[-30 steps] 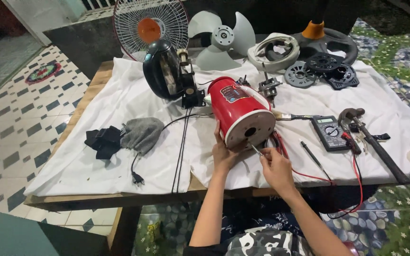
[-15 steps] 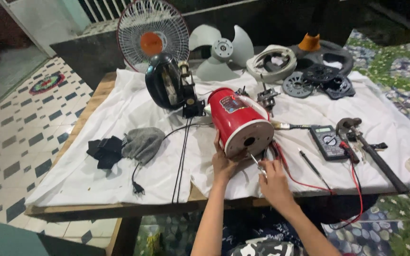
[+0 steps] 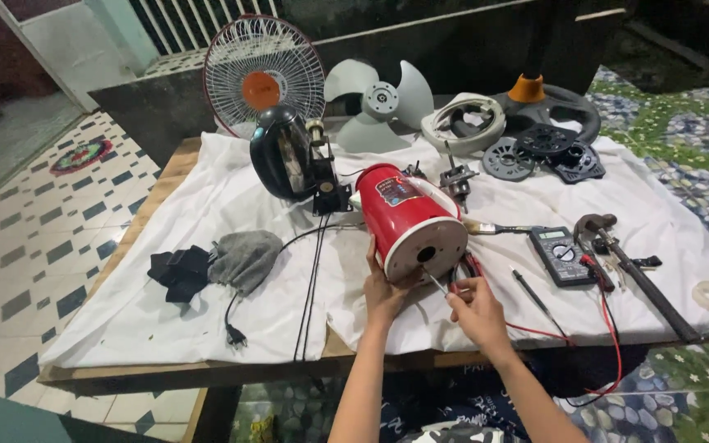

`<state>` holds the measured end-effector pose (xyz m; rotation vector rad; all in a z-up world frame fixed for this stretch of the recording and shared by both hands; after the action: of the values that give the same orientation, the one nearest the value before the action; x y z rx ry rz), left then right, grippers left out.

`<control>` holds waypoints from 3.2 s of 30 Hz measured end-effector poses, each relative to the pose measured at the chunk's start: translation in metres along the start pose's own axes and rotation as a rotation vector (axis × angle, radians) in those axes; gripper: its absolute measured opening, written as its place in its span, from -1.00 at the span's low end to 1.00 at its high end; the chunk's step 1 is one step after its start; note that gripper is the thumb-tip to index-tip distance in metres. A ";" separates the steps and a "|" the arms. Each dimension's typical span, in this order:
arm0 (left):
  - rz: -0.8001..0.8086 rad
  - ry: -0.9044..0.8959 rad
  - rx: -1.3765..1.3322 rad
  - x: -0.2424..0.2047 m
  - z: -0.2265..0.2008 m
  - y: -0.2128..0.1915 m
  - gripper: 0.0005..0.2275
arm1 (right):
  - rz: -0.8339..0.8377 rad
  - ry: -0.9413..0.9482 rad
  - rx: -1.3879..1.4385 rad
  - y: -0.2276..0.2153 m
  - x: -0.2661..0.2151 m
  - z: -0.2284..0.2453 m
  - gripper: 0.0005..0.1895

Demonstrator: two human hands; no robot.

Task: The person disassembles a red electric kettle by removing the bottom base plate. They then use a screwdriver to unscrew and remove the central screw from the base, exposing the internal components.

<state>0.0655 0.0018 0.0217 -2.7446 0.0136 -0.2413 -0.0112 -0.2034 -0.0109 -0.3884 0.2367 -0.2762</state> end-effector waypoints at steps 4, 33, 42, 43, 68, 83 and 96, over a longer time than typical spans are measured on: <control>-0.018 0.029 -0.002 0.000 -0.004 -0.001 0.05 | 0.048 0.009 -0.004 0.008 -0.002 -0.006 -0.63; -0.024 0.167 -0.004 0.010 0.006 0.001 -0.04 | 0.185 -0.059 -0.134 0.019 -0.005 0.003 -0.54; -0.038 0.126 0.004 0.015 0.014 0.004 -0.06 | -0.403 -0.627 -0.712 0.018 -0.015 0.002 -0.55; -0.043 0.120 0.009 0.012 0.014 0.000 -0.06 | -0.395 -0.628 -0.707 0.019 -0.019 0.005 -0.55; -0.039 0.222 -0.006 0.014 0.011 0.002 -0.05 | -0.282 -0.706 -0.688 0.020 -0.023 0.011 -0.61; -0.009 0.070 -0.017 -0.004 -0.013 -0.006 0.01 | -0.207 -0.513 -0.283 0.011 -0.014 0.023 -0.88; -0.045 0.031 -0.028 0.003 0.001 -0.002 0.00 | -0.046 -0.259 -0.049 -0.018 -0.050 0.047 -0.70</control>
<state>0.0689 0.0040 0.0224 -2.7712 -0.0369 -0.2978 -0.0486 -0.1878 0.0469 -0.4742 -0.0192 -0.2625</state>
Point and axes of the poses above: each hand's wrist, its own x-axis towards the middle knuckle, its own y-axis out of the palm, z = x × y, the point moved 7 cm from there along x, towards the middle knuckle, and after that the axes turned 5 degrees about z, right-handed, at the moved point
